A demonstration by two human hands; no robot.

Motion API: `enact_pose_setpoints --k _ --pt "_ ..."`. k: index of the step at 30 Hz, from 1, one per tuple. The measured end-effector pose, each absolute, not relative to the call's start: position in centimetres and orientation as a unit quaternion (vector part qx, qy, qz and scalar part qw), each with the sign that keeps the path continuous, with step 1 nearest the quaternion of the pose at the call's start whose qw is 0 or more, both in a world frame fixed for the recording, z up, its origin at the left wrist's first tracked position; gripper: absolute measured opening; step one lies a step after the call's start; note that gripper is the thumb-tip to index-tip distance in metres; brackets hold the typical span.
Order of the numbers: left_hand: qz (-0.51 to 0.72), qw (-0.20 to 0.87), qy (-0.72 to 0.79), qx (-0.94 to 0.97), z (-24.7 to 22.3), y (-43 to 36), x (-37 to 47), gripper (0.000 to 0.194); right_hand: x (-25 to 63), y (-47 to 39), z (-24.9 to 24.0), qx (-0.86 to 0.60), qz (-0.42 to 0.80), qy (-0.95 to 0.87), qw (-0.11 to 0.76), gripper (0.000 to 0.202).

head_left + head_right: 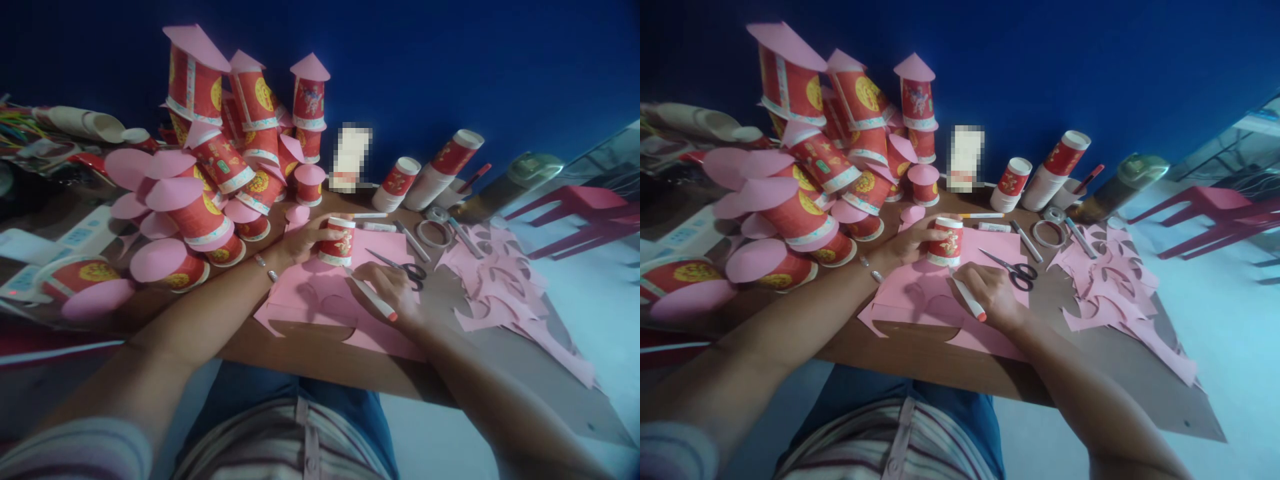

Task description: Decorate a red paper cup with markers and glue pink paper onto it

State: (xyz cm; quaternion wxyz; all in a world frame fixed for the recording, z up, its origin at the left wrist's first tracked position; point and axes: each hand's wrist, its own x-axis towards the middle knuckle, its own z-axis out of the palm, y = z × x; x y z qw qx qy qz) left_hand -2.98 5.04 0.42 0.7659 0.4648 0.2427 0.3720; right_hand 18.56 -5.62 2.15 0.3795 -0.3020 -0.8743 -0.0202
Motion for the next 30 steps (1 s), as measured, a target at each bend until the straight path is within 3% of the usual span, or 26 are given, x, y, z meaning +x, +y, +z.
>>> enact_pose_setpoints --k 30 --pt "0.353 0.771 0.234 0.475 0.26 5.13 -3.02 0.051 18.55 -5.56 1.64 -0.31 -0.011 -0.876 0.369 0.014"
